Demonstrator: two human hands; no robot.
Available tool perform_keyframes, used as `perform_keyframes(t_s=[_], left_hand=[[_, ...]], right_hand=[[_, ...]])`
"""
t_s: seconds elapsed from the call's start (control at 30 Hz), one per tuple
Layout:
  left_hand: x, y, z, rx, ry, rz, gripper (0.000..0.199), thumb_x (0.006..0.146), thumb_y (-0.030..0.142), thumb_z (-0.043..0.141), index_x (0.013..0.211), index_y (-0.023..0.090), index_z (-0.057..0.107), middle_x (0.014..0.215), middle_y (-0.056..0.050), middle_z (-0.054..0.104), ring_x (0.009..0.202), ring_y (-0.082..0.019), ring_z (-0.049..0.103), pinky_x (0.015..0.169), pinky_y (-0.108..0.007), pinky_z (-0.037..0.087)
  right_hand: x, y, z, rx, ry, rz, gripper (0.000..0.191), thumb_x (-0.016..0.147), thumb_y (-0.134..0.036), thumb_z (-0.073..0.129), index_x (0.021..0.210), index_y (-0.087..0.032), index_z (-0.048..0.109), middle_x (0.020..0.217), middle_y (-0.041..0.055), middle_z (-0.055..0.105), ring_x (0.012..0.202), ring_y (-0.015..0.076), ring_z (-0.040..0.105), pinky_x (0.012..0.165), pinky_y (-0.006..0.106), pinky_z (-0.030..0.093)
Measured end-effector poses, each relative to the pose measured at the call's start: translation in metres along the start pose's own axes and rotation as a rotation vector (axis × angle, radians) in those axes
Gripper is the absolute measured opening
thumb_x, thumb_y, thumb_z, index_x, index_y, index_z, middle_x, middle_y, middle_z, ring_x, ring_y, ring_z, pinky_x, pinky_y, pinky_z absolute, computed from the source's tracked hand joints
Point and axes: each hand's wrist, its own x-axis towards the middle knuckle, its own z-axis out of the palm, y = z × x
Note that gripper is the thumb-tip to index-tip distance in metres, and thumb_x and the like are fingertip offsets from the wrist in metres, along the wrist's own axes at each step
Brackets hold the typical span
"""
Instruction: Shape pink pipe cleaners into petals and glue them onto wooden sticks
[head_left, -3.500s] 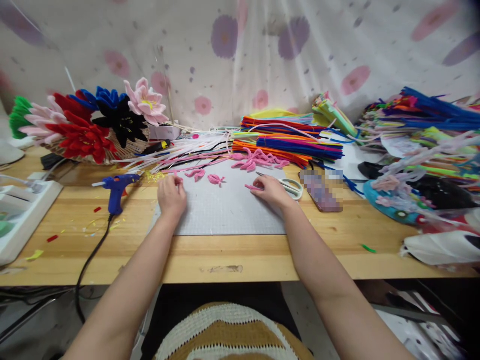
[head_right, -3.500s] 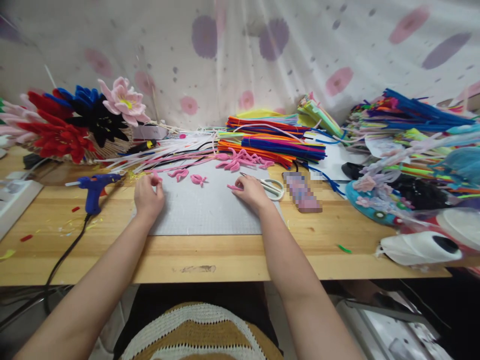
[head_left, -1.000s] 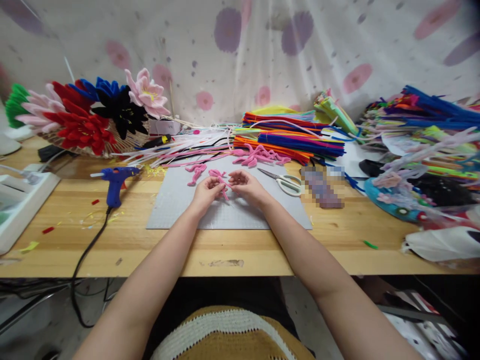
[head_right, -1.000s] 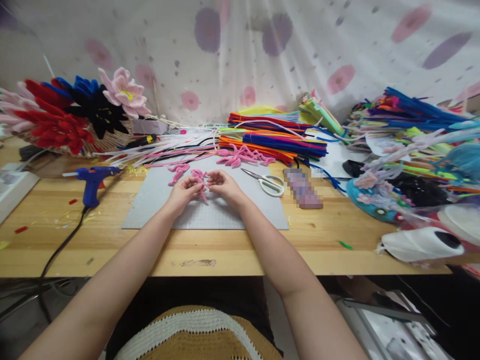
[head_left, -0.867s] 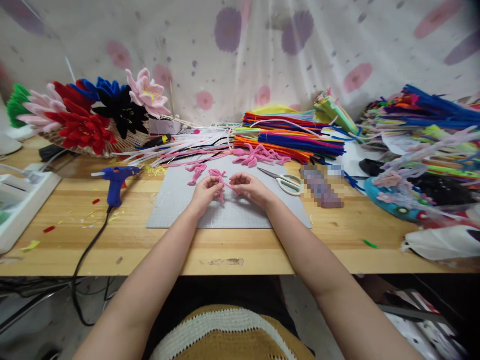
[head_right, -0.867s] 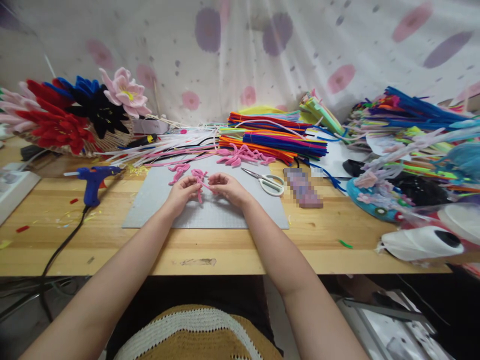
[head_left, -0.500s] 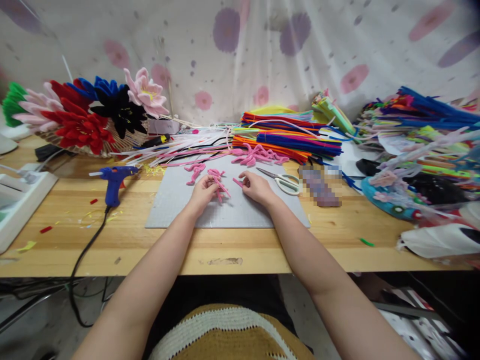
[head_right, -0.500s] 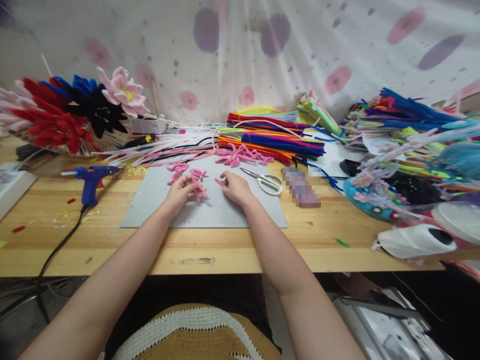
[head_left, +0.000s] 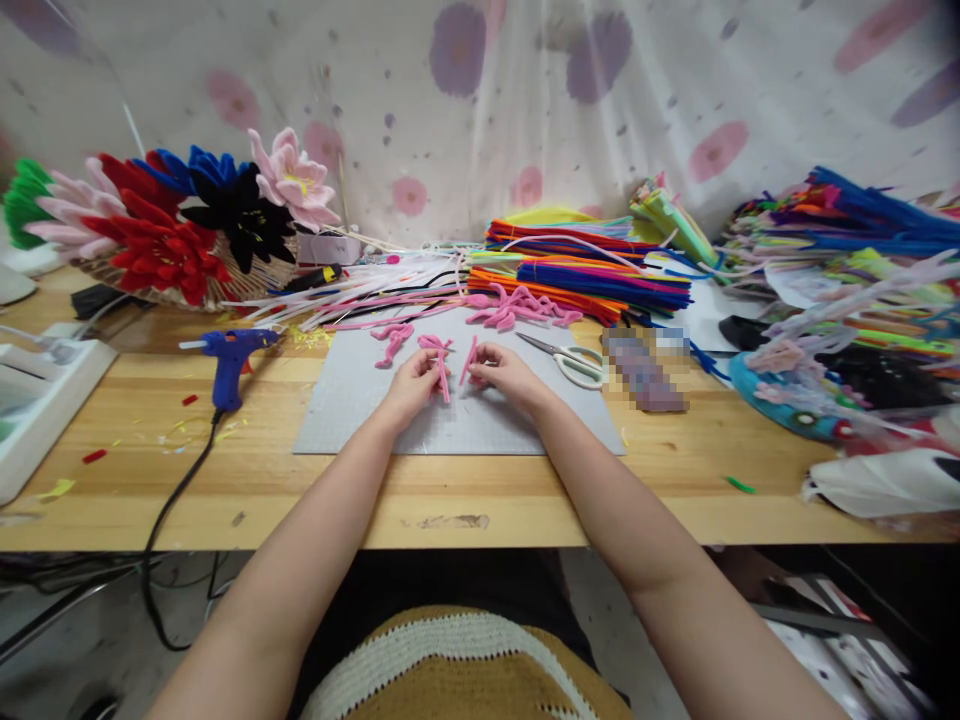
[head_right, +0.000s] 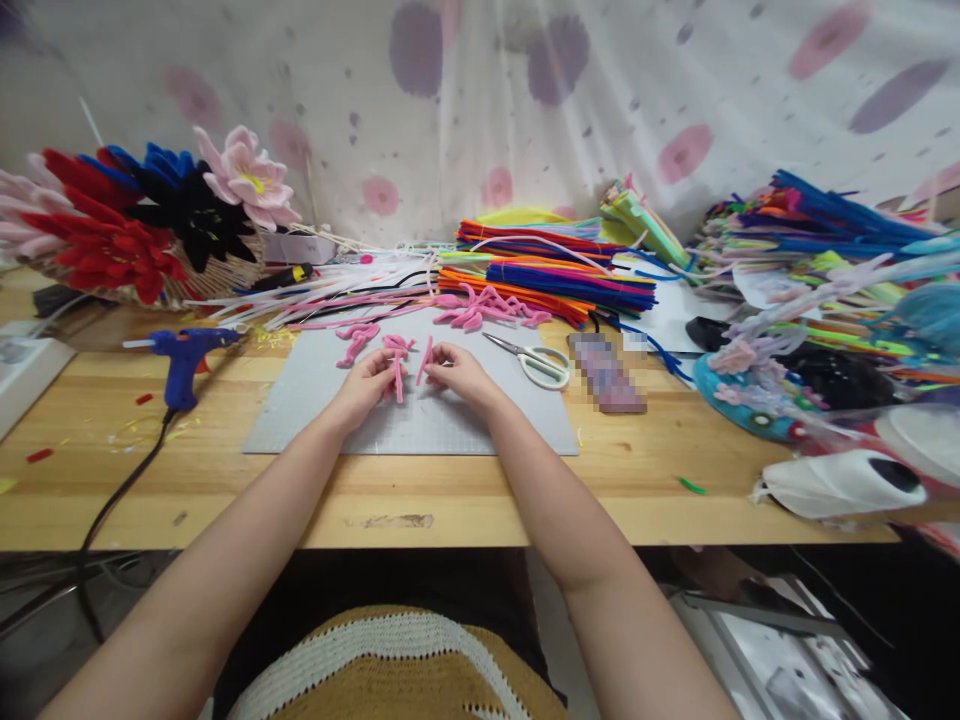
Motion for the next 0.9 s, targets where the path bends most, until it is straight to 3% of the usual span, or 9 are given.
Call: perform_keyframes(t_s=[0.23,0.4,0.53,0.7,0.9], left_hand=[[-0.0044,0.0,0.0014,-0.039,-0.056,0.017,0.038,0.063,0.021,0.066,0.098,0.019,0.051,0.069,0.004,0.055,0.05,-0.008,0.055,0.05,-0.022,0.046],[-0.0028,-0.0024,0.001,-0.022,0.008,0.065,0.025,0.061,0.026,0.066,0.082,0.017,0.056,0.071,0.002,0.057,0.054,-0.009,0.057,0.054,-0.023,0.047],[0.0009,-0.0057,-0.0029,0.174,0.045,0.132,0.017,0.06,0.027,0.066,0.072,0.016,0.063,0.064,0.001,0.059,0.051,-0.008,0.05,0.047,-0.02,0.039],[0.0008,-0.0078,-0.0059,0.329,-0.082,0.121,0.017,0.059,0.026,0.066,0.072,0.015,0.068,0.056,0.001,0.059,0.046,-0.007,0.045,0.043,-0.019,0.032],[-0.0001,-0.0065,-0.0065,0.325,-0.078,0.076,0.025,0.054,0.024,0.07,0.077,0.014,0.065,0.056,0.002,0.057,0.045,-0.008,0.047,0.043,-0.02,0.035]], right_hand=[[0.0027,-0.0002,0.0101,0.188,0.119,0.03,0.03,0.058,-0.033,0.066,0.073,-0.019,0.044,0.06,-0.005,0.057,0.05,0.0077,0.055,0.047,0.02,0.042],[0.0026,0.0003,0.0117,0.281,0.151,0.06,0.037,0.056,-0.034,0.067,0.079,-0.019,0.043,0.063,-0.0032,0.062,0.052,0.0095,0.059,0.05,0.021,0.045],[0.0036,0.0014,0.0098,0.328,0.19,0.082,0.04,0.056,-0.031,0.067,0.084,-0.021,0.041,0.061,-0.0047,0.062,0.051,0.0099,0.059,0.051,0.022,0.046],[0.0034,0.0015,0.0087,0.318,0.189,0.075,0.041,0.057,-0.028,0.065,0.089,-0.021,0.041,0.059,-0.0058,0.061,0.049,0.0095,0.057,0.05,0.021,0.044],[0.0032,0.0063,0.0124,0.153,0.138,-0.002,0.034,0.06,-0.031,0.062,0.086,-0.021,0.043,0.052,-0.0091,0.056,0.044,0.0078,0.05,0.048,0.021,0.042]])
